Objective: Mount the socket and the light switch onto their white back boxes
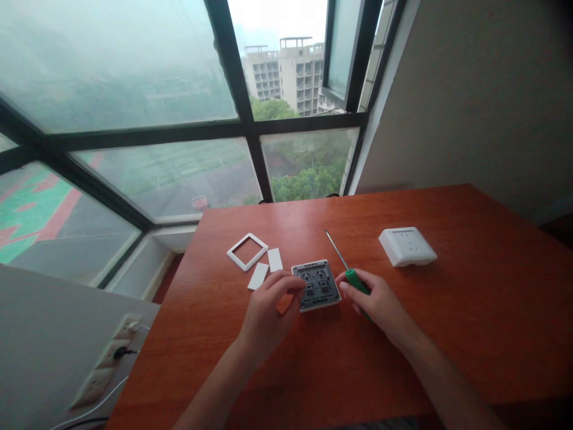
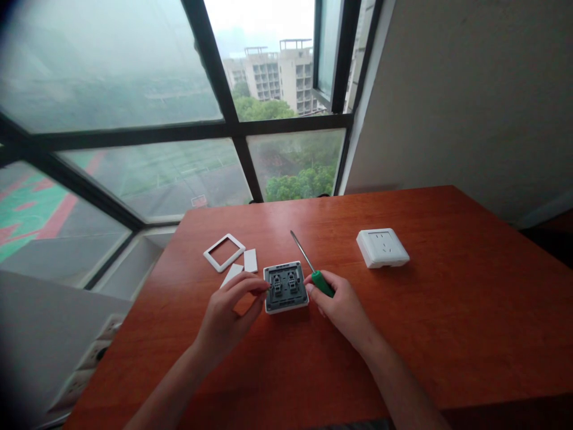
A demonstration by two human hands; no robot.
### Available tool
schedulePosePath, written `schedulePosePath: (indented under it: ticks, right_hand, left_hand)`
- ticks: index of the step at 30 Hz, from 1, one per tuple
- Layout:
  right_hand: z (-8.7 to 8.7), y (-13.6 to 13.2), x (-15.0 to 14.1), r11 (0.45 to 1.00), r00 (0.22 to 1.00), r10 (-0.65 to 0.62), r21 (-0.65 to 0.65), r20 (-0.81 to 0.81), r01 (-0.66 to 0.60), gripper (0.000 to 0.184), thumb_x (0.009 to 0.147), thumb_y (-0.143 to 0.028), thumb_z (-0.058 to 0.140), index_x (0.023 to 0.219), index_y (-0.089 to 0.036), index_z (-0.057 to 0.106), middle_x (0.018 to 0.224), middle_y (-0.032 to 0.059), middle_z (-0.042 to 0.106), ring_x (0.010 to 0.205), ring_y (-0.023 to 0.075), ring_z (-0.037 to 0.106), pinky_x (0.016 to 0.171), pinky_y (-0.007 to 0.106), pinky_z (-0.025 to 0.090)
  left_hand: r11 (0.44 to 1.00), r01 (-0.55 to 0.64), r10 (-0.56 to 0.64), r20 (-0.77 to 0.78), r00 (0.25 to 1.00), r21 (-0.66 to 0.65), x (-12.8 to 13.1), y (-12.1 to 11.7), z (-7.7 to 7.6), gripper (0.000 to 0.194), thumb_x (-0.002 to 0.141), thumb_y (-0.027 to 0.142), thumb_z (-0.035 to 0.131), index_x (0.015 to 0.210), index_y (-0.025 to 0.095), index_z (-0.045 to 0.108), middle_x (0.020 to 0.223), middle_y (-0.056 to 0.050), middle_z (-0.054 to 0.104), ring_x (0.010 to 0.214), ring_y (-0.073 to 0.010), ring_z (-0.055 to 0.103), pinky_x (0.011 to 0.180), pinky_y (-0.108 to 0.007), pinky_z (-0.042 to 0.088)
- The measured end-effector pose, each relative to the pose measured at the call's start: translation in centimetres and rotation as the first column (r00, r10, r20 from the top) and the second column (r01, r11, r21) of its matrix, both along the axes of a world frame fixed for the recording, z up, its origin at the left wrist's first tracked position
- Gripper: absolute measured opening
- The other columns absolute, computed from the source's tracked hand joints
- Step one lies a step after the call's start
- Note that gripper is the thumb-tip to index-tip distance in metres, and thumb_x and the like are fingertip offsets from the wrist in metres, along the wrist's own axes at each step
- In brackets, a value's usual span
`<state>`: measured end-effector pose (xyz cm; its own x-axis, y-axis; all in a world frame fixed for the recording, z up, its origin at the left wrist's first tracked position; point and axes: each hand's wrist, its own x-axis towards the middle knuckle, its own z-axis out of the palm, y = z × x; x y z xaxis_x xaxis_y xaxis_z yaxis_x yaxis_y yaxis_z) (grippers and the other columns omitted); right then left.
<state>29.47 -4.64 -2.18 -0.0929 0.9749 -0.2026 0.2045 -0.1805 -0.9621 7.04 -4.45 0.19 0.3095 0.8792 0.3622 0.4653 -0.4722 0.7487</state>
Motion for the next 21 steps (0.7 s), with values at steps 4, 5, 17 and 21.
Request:
schedulePosePath:
  ticks: [4, 5, 17, 21]
  right_hand:
    - [1.2, -0.2, -0.2, 0.995, 0.989, 0.054, 0.078, 0.139, -0.065, 0.027, 0.083, -0.042, 0.058, 0.093, -0.019, 0.067, 0.07, 0.001, 0.063, 0.059, 0.0158, 0.055, 0.055, 0.026, 0.042]
    - [1.4, -0.3, -0.1, 0.991, 0.984, 0.069, 0.1, 0.165, -0.086, 0.026, 0.083, -0.041, 0.057, 0.093, -0.019, 0.067, 0.075, 0.0022, 0.066, 0.065, 0.0176, 0.058, 0.06, 0.027, 0.044]
    - [2.3, -0.8, 3.1, 0.966, 0.911, -0.114, 0.257, 0.397, 0.008, 0.024, 0.079, -0.033, 0.059, 0.1, -0.022, 0.06, 0.091, 0.0058, 0.069, 0.081, 0.0226, 0.063, 0.074, 0.033, 0.047]
    - [1.2, -0.2, 2.3, 0.974, 0.922, -0.07, 0.226, 0.381, -0.019, 0.023, 0.077, -0.036, 0.064, 0.094, -0.02, 0.063, 0.088, 0.0053, 0.069, 0.079, 0.022, 0.062, 0.073, 0.033, 0.047]
  left_hand:
    - [0.998, 0.054, -0.053, 0.02, 0.998, -0.02, 1.6, 0.3, 0.2, 0.019, 0.084, 0.01, 0.053, 0.094, 0.021, 0.065, 0.091, -0.005, 0.063, 0.08, -0.0156, 0.062, 0.072, -0.027, 0.052]
    - [0.998, 0.065, -0.065, 0.02, 0.998, -0.022, 1.7, 0.4, 0.3, 0.02, 0.083, 0.009, 0.054, 0.094, 0.021, 0.066, 0.091, -0.004, 0.063, 0.08, -0.0154, 0.061, 0.072, -0.026, 0.052]
    - [0.996, 0.083, -0.086, -0.092, 0.992, -0.035, 2.4, 2.9, 0.3, 0.01, 0.084, 0.016, 0.056, 0.086, 0.021, 0.066, 0.081, -0.003, 0.07, 0.076, -0.0175, 0.064, 0.071, -0.028, 0.051]
    - [0.997, 0.077, -0.078, -0.084, 0.993, -0.015, 2.7, 3.7, -0.3, 0.011, 0.083, 0.014, 0.057, 0.087, 0.021, 0.064, 0.094, -0.006, 0.069, 0.089, -0.0203, 0.064, 0.08, -0.032, 0.051]
